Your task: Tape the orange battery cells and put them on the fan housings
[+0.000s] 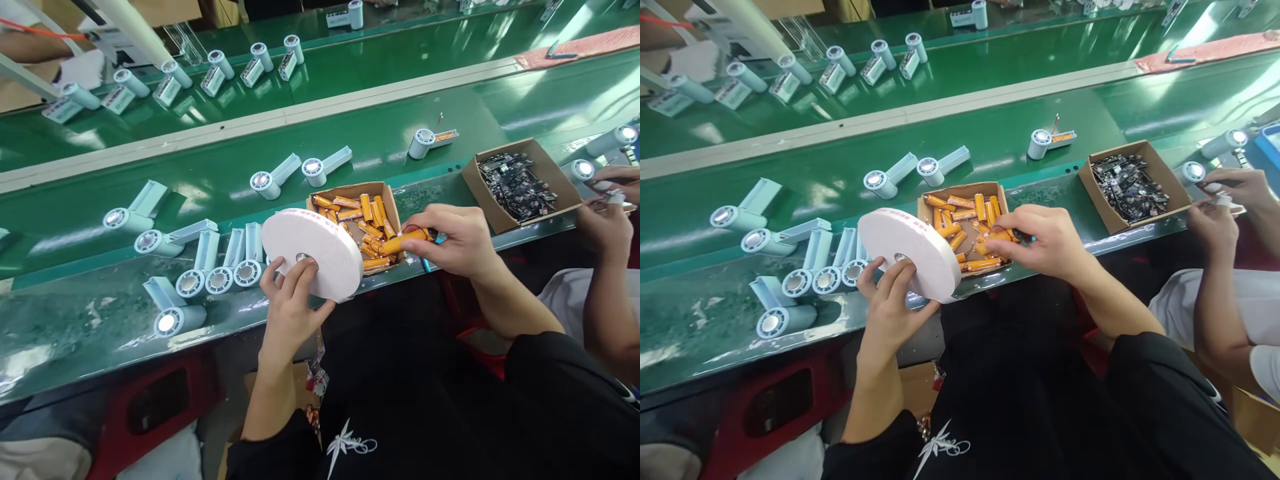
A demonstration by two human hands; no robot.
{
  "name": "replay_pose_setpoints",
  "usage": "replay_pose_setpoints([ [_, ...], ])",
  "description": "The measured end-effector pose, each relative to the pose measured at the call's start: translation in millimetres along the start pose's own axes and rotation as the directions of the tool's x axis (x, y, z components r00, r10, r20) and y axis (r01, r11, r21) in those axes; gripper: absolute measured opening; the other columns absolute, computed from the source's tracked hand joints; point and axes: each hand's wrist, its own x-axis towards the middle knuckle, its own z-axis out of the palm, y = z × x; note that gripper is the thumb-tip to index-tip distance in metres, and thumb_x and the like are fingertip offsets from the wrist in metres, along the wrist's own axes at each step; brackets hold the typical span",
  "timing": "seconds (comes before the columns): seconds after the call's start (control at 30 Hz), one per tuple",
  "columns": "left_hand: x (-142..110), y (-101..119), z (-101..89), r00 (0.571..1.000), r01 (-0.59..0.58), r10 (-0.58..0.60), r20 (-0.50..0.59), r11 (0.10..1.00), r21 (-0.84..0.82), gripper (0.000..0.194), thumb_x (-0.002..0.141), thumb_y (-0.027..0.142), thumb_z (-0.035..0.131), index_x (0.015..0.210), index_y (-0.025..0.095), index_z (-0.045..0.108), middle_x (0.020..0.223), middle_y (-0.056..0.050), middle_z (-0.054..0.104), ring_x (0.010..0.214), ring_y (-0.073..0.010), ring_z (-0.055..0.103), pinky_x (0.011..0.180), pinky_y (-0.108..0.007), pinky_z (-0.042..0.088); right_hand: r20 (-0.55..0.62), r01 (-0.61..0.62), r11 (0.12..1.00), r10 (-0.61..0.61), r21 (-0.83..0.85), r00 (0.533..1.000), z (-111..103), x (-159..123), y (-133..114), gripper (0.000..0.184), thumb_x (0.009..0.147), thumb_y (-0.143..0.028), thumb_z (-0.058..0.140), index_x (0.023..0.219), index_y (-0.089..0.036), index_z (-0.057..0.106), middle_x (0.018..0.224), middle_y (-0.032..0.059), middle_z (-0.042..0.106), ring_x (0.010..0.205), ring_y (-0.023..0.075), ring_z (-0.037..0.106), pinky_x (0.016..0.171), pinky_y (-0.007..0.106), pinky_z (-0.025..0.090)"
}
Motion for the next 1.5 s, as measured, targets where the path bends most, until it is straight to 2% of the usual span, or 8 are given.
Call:
replay_pose_setpoints([
  [0.13,2,4,0.6,1.000,-0.013,0.013,0.011,1.000,0.009,0.054,0.088,0.023,0.078,0.138,0.023,0.060,0.132,-0.014,0.073,0.148,-0.0442,0.047,0.122,-0.060,0.043,-0.067,0.054,0.998,-0.056,-0.029,0.996,-7,-3,2,0.014,0.096,-0.042,0.083,0.098,-0.028,0.082,0.085,0.0027,0.079,0.069,0.0182,0.069,0.067,0.033,0.060],
  [0.4,7,14,1.2,0.998,-0.035,0.035,0.053,0.999,0.014,0.054,0.090,0.023,0.080,0.141,0.022,0.062,0.133,-0.015,0.074,0.150,-0.0439,0.043,0.111,-0.052,0.051,-0.093,-0.098,0.863,0.164,0.495,0.982,12,-25,14,0.052,0.084,-0.058,0.097,0.124,-0.029,0.081,0.105,0.0048,0.083,0.092,0.0253,0.083,0.078,0.037,0.072],
  [0.6,8,20,0.1,0.996,-0.063,0.059,0.069,0.996,0.056,0.055,0.091,0.020,0.079,0.143,0.025,0.065,0.133,-0.012,0.076,0.149,-0.0422,0.046,0.114,-0.052,0.048,-0.192,0.003,0.980,0.036,0.201,0.981,5,-26,4,0.017,0.094,-0.034,0.091,0.111,-0.031,0.089,0.100,0.0011,0.087,0.082,0.0224,0.084,0.080,0.034,0.073],
  [0.77,13,27,2.7,0.991,-0.118,0.112,0.071,0.990,0.078,0.060,0.091,0.016,0.078,0.149,0.025,0.065,0.133,-0.010,0.078,0.148,-0.0390,0.048,0.122,-0.052,0.043,-0.123,0.068,0.996,-0.060,0.060,0.991,11,-26,1,0.017,0.096,-0.026,0.088,0.112,-0.032,0.090,0.100,0.0000,0.088,0.083,0.0210,0.084,0.080,0.033,0.072],
  [0.9,18,28,3.8,0.990,-0.127,0.120,0.069,0.986,0.111,0.069,0.089,0.013,0.075,0.155,0.030,0.063,0.134,-0.008,0.079,0.143,-0.0401,0.052,0.120,-0.057,0.044,-0.167,-0.044,0.995,0.059,0.092,0.984,17,-28,1,0.012,0.100,-0.040,0.084,0.099,-0.030,0.089,0.096,0.0013,0.087,0.083,0.0239,0.084,0.080,0.038,0.073],
  [1.07,19,27,5.4,0.996,-0.094,0.091,0.023,0.983,0.158,0.073,0.087,0.015,0.076,0.157,0.032,0.063,0.133,-0.008,0.080,0.137,-0.0414,0.051,0.116,-0.060,0.045,-0.383,-0.159,0.888,0.340,0.431,0.859,13,-29,5,0.046,0.111,-0.068,0.055,0.112,-0.029,0.080,0.099,0.0056,0.086,0.082,0.0231,0.083,0.077,0.040,0.072],
  [1.23,21,29,6.7,0.995,-0.101,0.098,0.029,0.986,0.131,0.074,0.089,0.012,0.076,0.159,0.030,0.063,0.135,-0.008,0.079,0.136,-0.0397,0.048,0.114,-0.056,0.044,0.060,-0.272,0.860,0.273,0.432,0.960,16,-31,14,0.057,0.088,-0.063,0.089,0.128,-0.024,0.078,0.128,0.0083,0.083,0.113,0.0264,0.080,0.101,0.039,0.067],
  [1.5,31,25,-1.8,0.989,-0.145,0.142,0.034,0.971,0.191,0.073,0.097,0.016,0.074,0.164,0.038,0.057,0.139,-0.001,0.079,0.131,-0.0367,0.046,0.121,-0.060,0.038,0.321,-0.339,0.918,0.264,0.205,0.910,-10,-16,13,0.020,0.091,-0.037,0.086,0.093,-0.018,0.083,0.073,-0.0023,0.075,0.073,0.0156,0.071,0.070,0.024,0.055],
])
